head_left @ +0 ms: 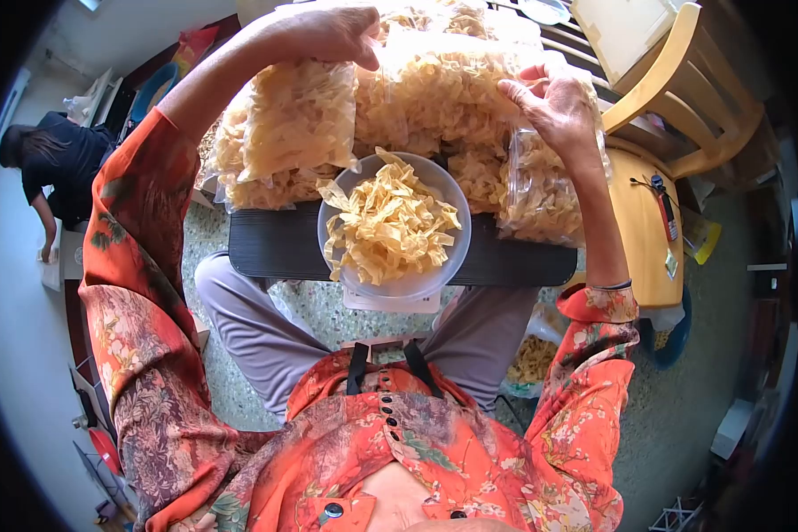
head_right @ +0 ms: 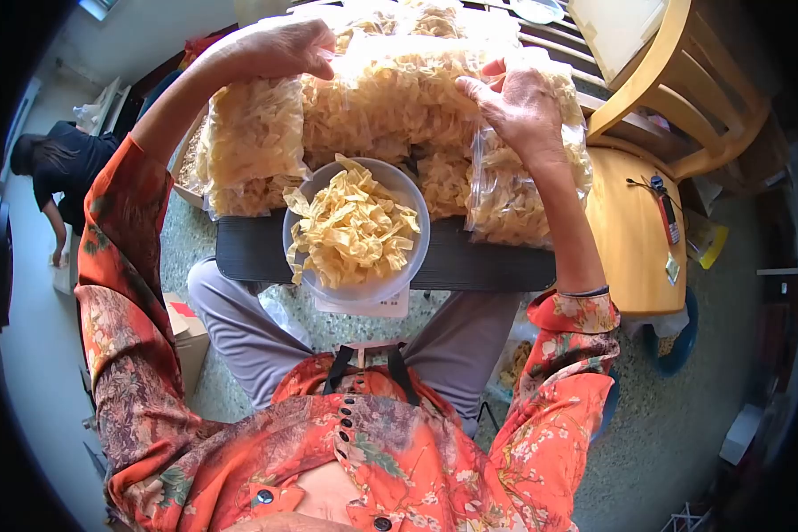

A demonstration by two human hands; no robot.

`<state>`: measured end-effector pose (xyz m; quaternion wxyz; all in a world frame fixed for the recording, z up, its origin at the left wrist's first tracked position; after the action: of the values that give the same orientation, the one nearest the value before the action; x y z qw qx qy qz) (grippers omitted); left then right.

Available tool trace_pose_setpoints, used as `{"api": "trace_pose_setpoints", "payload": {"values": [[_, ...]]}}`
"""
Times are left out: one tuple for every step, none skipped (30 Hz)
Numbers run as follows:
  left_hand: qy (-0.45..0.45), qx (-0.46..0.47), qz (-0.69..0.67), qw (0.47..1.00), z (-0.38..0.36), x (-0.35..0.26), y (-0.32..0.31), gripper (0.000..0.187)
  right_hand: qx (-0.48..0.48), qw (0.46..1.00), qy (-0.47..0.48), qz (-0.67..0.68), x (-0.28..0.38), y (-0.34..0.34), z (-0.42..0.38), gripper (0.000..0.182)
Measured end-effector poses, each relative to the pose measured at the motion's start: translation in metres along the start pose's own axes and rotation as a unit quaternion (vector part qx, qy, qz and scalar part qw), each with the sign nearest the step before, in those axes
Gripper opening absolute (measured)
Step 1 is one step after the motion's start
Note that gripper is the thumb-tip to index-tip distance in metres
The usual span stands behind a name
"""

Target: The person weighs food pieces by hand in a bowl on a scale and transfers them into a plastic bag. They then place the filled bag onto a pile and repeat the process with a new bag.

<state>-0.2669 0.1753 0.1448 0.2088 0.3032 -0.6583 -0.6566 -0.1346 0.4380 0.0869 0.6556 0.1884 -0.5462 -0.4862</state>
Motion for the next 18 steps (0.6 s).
{"api": "trace_pose_setpoints", "payload": {"values": [[-0.006,-0.021,-0.024,0.999,0.002,0.001,0.0,0.054,0.007,1.0,-0.002,0.012,-0.002,-0.002,0.0,0.056],[-0.023,0.04,-0.036,0.998,0.011,-0.001,-0.003,0.049,0.014,1.0,-0.003,0.024,-0.003,-0.003,-0.001,0.058],[-0.023,0.041,-0.036,0.998,0.014,0.0,-0.005,0.049,0.015,1.0,-0.003,0.024,-0.004,-0.004,0.0,0.058],[-0.015,0.046,-0.064,0.997,0.017,0.002,-0.007,0.047,0.028,0.999,-0.006,0.03,-0.003,-0.005,0.0,0.06],[-0.008,0.051,-0.092,0.994,0.019,0.004,-0.009,0.044,0.042,0.998,-0.009,0.035,-0.003,-0.007,-0.001,0.061],[-0.007,0.052,-0.092,0.994,0.015,-0.006,-0.003,0.044,0.042,0.998,-0.01,0.036,-0.006,-0.01,0.0,0.061],[0.024,0.047,-0.051,0.997,0.01,-0.011,0.005,0.04,0.025,0.999,0.007,0.044,-0.009,-0.013,0.001,0.061],[0.055,0.042,-0.01,0.998,0.006,-0.015,0.01,0.036,0.008,0.998,0.023,0.051,-0.009,-0.012,0.001,0.061],[0.054,0.044,-0.01,0.998,0.006,-0.017,0.01,0.036,0.009,0.998,0.021,0.051,-0.01,-0.013,0.001,0.061],[0.061,0.046,-0.013,0.997,0.008,-0.015,0.008,0.039,0.02,0.997,0.006,0.08,-0.009,-0.013,0.001,0.06],[0.068,0.048,-0.016,0.996,0.011,-0.012,0.008,0.043,0.031,0.994,-0.008,0.109,-0.008,-0.013,0.001,0.058],[0.031,0.046,-0.009,0.998,0.01,-0.022,0.009,0.042,0.029,0.992,-0.01,0.119,-0.007,-0.012,0.0,0.054],[0.03,0.047,-0.009,0.998,0.007,-0.026,0.012,0.042,0.028,0.992,-0.011,0.119,-0.007,-0.012,0.0,0.054],[0.065,0.049,-0.014,0.997,0.004,-0.026,0.015,0.041,0.032,0.991,-0.012,0.132,-0.007,-0.013,0.0,0.053],[0.1,0.051,-0.019,0.993,-0.002,-0.029,0.019,0.04,0.035,0.989,-0.013,0.145,-0.007,-0.013,0.0,0.052],[0.1,0.052,-0.019,0.994,0.001,-0.028,0.016,0.04,0.035,0.989,-0.013,0.145,-0.009,-0.014,0.001,0.052],[0.106,0.037,0.005,0.994,0.005,-0.025,0.013,0.038,0.031,0.989,-0.012,0.146,-0.01,-0.016,0.003,0.051],[0.112,0.023,0.03,0.993,0.006,-0.027,0.014,0.037,0.027,0.989,-0.011,0.148,-0.009,-0.015,0.004,0.05]]}}
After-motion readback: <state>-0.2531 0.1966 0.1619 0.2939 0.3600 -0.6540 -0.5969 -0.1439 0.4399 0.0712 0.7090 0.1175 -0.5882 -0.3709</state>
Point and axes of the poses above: each hand's wrist, its own z-axis towards the middle knuckle, its own y-axis out of the back of the hand, x = y × z, the point moved 6 cm from there along z, towards the middle knuckle
